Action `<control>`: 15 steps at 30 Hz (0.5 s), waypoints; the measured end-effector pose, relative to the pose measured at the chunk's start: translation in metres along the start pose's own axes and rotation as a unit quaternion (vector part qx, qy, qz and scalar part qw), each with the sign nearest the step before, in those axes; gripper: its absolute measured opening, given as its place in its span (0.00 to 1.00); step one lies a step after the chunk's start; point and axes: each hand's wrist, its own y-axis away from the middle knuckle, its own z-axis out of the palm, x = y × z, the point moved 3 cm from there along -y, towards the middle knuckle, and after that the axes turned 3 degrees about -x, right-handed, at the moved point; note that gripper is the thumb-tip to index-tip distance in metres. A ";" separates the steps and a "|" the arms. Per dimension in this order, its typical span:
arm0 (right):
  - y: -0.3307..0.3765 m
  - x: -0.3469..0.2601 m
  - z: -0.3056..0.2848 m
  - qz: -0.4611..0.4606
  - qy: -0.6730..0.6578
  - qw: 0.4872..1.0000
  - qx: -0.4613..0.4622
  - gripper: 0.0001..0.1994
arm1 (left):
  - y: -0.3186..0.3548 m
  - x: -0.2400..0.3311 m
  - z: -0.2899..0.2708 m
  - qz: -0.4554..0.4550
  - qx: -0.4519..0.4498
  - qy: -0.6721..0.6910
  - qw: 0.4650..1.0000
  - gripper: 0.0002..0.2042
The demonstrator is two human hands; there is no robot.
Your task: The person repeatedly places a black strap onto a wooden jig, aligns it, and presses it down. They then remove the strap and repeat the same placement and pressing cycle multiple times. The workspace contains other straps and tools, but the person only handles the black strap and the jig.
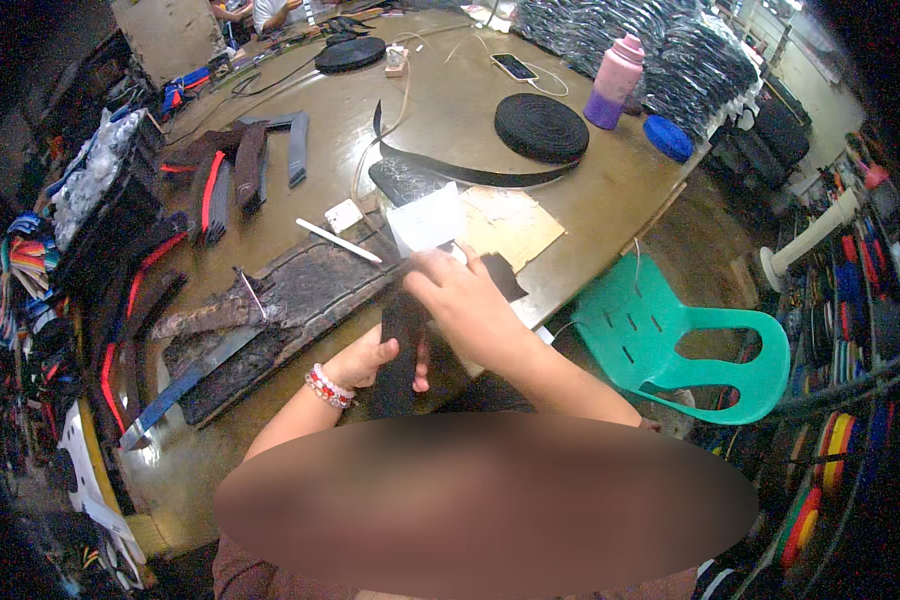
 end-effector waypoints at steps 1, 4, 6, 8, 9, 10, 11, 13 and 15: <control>0.000 0.003 -0.001 0.035 -0.001 0.999 0.028 0.15 | -0.001 0.001 0.002 -0.008 0.006 -0.035 0.999 0.30; 0.001 0.002 0.001 -0.024 0.023 0.999 0.008 0.14 | -0.002 0.003 0.006 -0.015 -0.013 -0.071 0.997 0.29; 0.002 0.003 0.006 -0.002 0.015 0.996 -0.089 0.16 | -0.001 0.003 0.006 -0.018 -0.014 -0.053 0.998 0.29; 0.004 0.000 0.002 -0.004 -0.032 0.997 -0.075 0.19 | 0.001 0.002 0.005 -0.010 -0.004 0.016 1.000 0.28; 0.004 -0.001 -0.001 0.001 -0.050 0.997 -0.053 0.21 | 0.002 0.001 0.004 -0.021 0.005 0.001 1.000 0.28; 0.004 -0.005 -0.003 -0.018 -0.060 0.996 -0.067 0.25 | 0.003 0.000 0.005 -0.029 0.006 -0.008 1.000 0.27; 0.004 -0.010 -0.005 -0.057 -0.036 0.994 -0.085 0.25 | 0.003 0.000 0.005 -0.034 0.010 -0.016 0.999 0.27; 0.005 -0.019 -0.011 -0.121 0.027 0.984 -0.126 0.26 | 0.005 0.001 0.005 -0.045 0.025 -0.053 0.997 0.22; 0.004 -0.020 -0.018 -0.119 0.015 0.980 -0.158 0.25 | 0.005 0.007 0.008 -0.033 -0.014 -0.118 0.992 0.20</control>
